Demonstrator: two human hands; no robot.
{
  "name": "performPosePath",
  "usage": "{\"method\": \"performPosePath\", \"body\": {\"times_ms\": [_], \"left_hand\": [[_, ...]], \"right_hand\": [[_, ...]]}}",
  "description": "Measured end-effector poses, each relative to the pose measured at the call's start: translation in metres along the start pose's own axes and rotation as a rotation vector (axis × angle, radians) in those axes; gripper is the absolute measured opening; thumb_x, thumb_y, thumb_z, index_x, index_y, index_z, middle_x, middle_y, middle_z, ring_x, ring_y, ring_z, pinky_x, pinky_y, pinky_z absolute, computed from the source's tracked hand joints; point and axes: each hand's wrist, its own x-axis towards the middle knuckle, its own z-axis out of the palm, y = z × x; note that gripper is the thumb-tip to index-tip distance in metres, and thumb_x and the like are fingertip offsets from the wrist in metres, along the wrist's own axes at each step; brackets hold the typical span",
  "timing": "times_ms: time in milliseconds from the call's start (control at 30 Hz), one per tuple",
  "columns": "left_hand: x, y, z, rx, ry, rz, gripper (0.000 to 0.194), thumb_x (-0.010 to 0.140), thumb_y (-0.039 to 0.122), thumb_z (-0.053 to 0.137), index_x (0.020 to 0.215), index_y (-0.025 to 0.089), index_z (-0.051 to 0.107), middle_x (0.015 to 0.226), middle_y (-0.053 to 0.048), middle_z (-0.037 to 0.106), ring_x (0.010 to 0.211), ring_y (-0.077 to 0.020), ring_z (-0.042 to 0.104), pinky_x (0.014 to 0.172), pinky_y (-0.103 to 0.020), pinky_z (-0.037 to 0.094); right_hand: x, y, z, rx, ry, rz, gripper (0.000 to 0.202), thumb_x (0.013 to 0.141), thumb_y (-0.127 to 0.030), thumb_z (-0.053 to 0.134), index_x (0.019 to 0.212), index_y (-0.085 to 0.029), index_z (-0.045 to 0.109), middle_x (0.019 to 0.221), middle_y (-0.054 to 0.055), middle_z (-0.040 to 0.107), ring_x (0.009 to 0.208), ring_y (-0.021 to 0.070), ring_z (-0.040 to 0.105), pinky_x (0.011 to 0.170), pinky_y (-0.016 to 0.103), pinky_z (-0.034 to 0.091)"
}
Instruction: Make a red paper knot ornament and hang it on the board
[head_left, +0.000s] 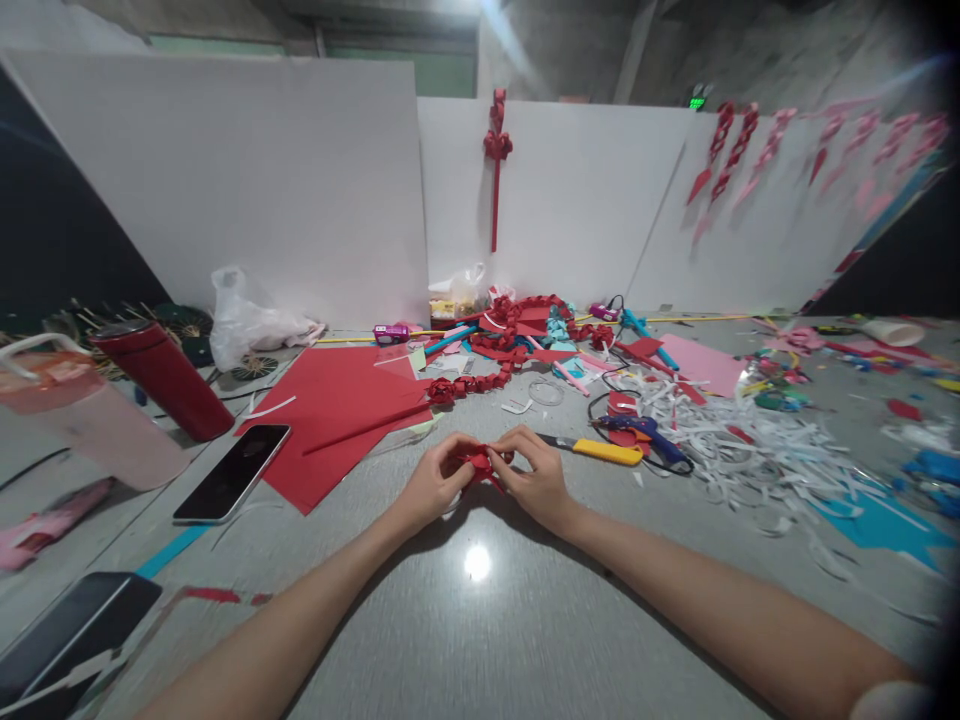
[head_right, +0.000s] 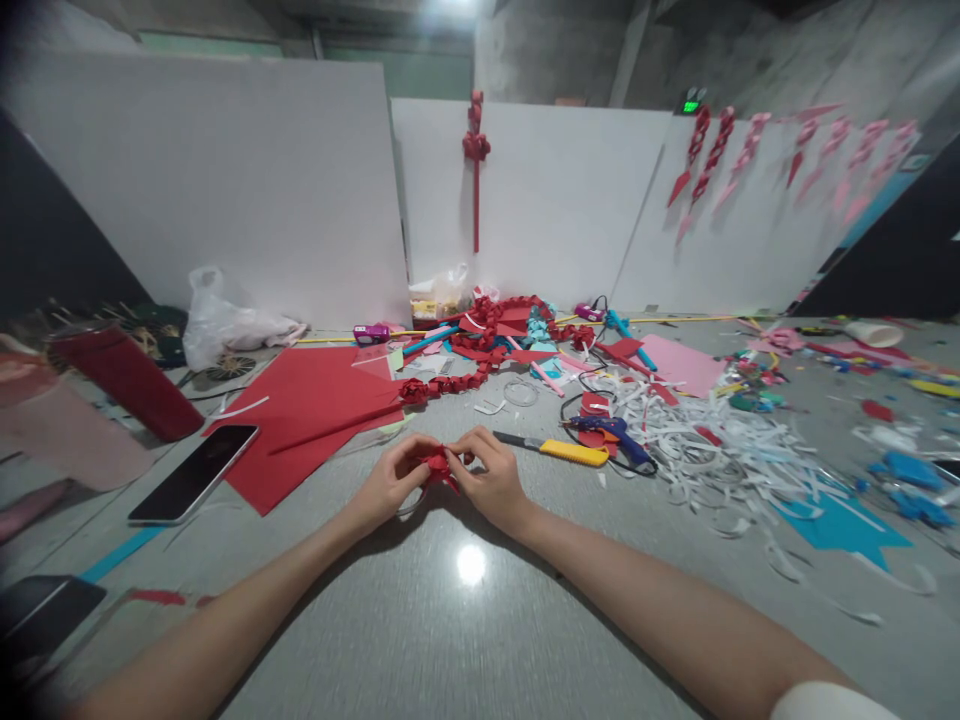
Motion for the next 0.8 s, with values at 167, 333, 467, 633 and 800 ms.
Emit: {"method": "performPosePath", "body": {"times_ms": [167, 333, 467, 633, 800], "left_hand": [[-0.002, 0.003, 0.009, 0.023, 0.051, -0.001, 0.019, 0.095, 0.035, 0.064, 0.104, 0.018, 0.068, 0.101, -0.006, 0.072, 0.093, -0.0210, 0.068, 0.086, -0.032, 0.053], [-0.003, 0.005, 0.014, 0.000, 0.127, -0.045, 0.019, 0.094, 0.037, 0.065, 0.100, 0.019, 0.066, 0.096, -0.005, 0.070, 0.089, -0.0202, 0.066, 0.082, -0.031, 0.052], [-0.001, 0.007, 0.012, -0.028, 0.152, -0.060, 0.022, 0.094, 0.040, 0.064, 0.099, 0.019, 0.066, 0.093, -0.004, 0.069, 0.085, -0.0191, 0.064, 0.079, -0.030, 0.051], [0.001, 0.008, 0.009, -0.127, 0.140, -0.127, 0.023, 0.094, 0.041, 0.063, 0.098, 0.019, 0.067, 0.090, -0.002, 0.065, 0.079, -0.0165, 0.060, 0.072, -0.027, 0.049], [0.000, 0.008, 0.010, -0.216, 0.112, -0.174, 0.021, 0.089, 0.038, 0.069, 0.102, 0.021, 0.068, 0.101, -0.004, 0.067, 0.087, -0.0178, 0.065, 0.075, -0.027, 0.054]], "right_hand": [[0.000, -0.002, 0.000, -0.016, 0.023, -0.036, 0.009, 0.100, -0.020, 0.067, 0.097, -0.023, 0.075, 0.083, 0.004, 0.069, 0.078, 0.0185, 0.065, 0.069, 0.033, 0.054], [-0.001, -0.002, 0.000, -0.023, 0.013, -0.037, 0.008, 0.100, -0.020, 0.067, 0.096, -0.023, 0.074, 0.083, 0.003, 0.068, 0.076, 0.0178, 0.064, 0.068, 0.032, 0.053], [-0.002, 0.001, 0.001, -0.012, 0.018, -0.016, 0.008, 0.100, -0.019, 0.067, 0.096, -0.023, 0.073, 0.083, 0.003, 0.067, 0.074, 0.0173, 0.063, 0.068, 0.032, 0.052], [0.000, 0.001, 0.001, -0.021, 0.043, 0.001, 0.009, 0.100, -0.021, 0.067, 0.093, -0.022, 0.072, 0.081, 0.002, 0.066, 0.074, 0.0177, 0.062, 0.069, 0.033, 0.051], [0.000, 0.000, 0.001, -0.020, 0.047, 0.023, 0.010, 0.101, -0.023, 0.067, 0.091, -0.023, 0.071, 0.080, 0.003, 0.066, 0.074, 0.0184, 0.062, 0.069, 0.034, 0.051]]}}
